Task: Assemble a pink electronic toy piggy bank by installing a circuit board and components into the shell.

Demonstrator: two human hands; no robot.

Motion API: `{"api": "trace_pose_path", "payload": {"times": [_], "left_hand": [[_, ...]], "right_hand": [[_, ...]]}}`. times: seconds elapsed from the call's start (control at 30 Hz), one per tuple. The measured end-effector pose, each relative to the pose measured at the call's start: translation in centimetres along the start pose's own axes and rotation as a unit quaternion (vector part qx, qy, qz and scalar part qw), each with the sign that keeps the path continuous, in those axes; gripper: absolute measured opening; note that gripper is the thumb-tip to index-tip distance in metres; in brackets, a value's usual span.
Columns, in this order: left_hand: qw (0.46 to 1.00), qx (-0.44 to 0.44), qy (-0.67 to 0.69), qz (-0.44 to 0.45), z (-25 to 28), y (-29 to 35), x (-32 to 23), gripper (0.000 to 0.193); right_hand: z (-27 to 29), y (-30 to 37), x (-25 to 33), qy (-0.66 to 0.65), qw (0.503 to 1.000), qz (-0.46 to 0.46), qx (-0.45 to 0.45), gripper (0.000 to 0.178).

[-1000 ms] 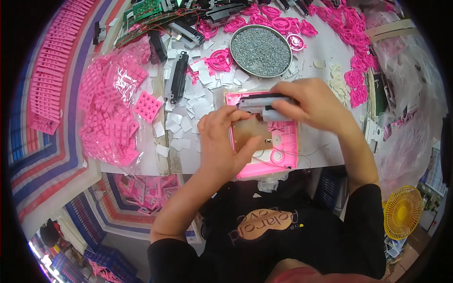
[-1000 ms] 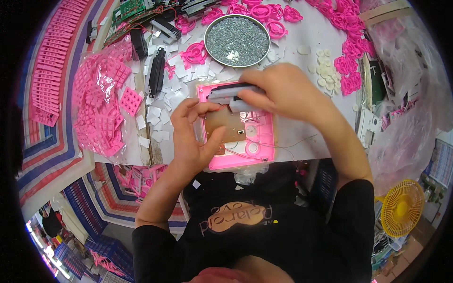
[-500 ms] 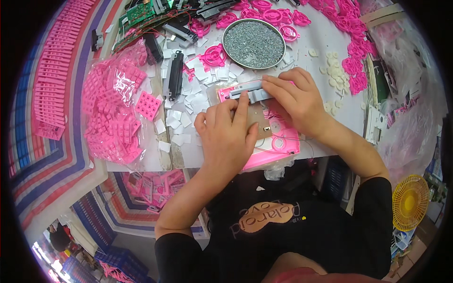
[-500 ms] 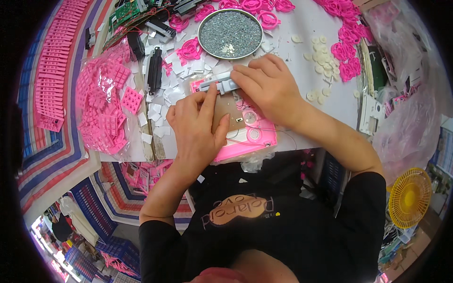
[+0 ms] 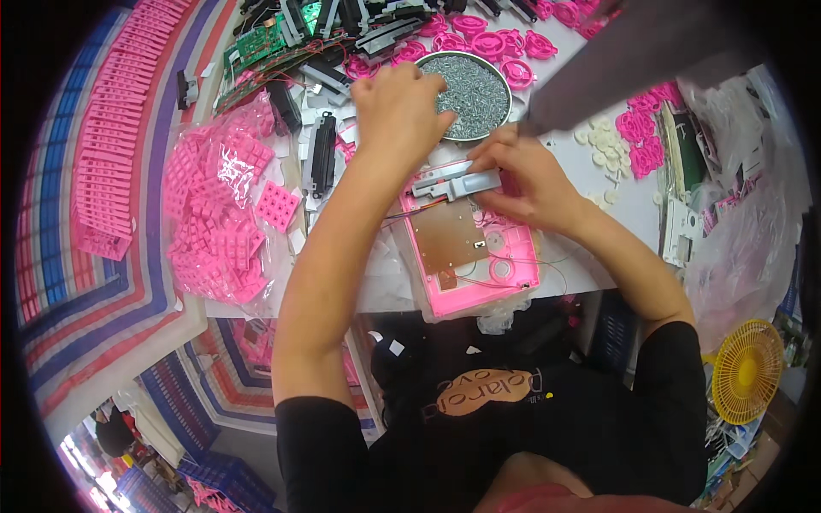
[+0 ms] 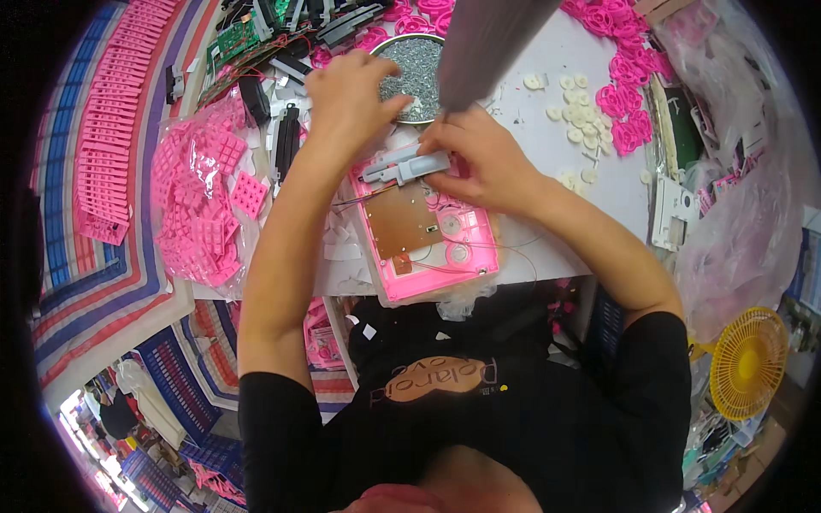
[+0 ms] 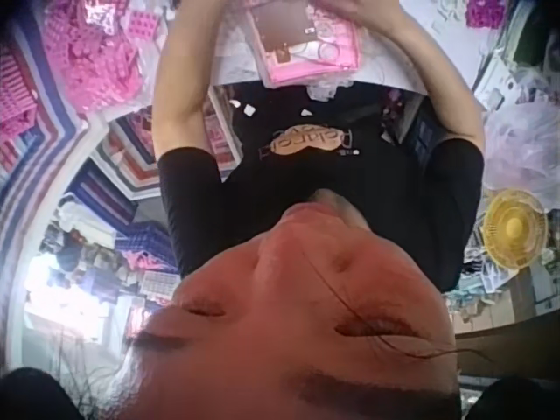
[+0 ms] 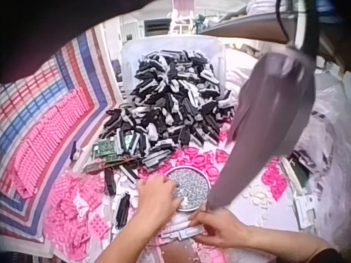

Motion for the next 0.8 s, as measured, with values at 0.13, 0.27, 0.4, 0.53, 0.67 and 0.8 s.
{"api": "trace_pose_path", "payload": {"times": [0.13,0.27,0.4,0.53,0.67,0.8], "left_hand": [[0.995,0.044,-0.084,-0.028,-1.9,-1.9,0.4,0.016],[0.990,0.022,-0.128,-0.053,-3.6,-2.9,0.2,0.018],[0.992,0.061,-0.092,-0.055,-3.5,-3.6,0.7,0.023],[0.984,0.149,0.072,0.063,-1.1,-3.3,1.1,0.024],[0.995,0.047,0.059,-0.061,2.4,0.4,-1.9,0.015],[0.988,-0.006,0.076,-0.131,4.7,7.1,-5.9,0.013]], "right_hand": [[3.5,0.4,-0.2,-0.073,0.997,-0.038,0.006,0.046],[8.1,-1.4,-1.4,-0.459,0.872,0.013,-0.171,0.065],[11.0,-8.8,5.5,-0.536,0.840,0.077,-0.016,0.050],[8.8,-8.6,4.4,-0.494,0.865,0.009,-0.082,0.046],[8.1,-5.4,4.0,-0.380,0.902,-0.044,-0.199,0.033],[6.0,-3.2,6.5,-0.531,0.825,0.059,-0.186,0.029]]}}
Point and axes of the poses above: each hand's wrist, its own y-axis away from the middle knuckle, its own z-axis out of the back of the hand, x = y × z, the point moved 2 cm from there along -y, towards the middle knuckle, and after that the axes turned 2 degrees about x, right-handed, at the moved point
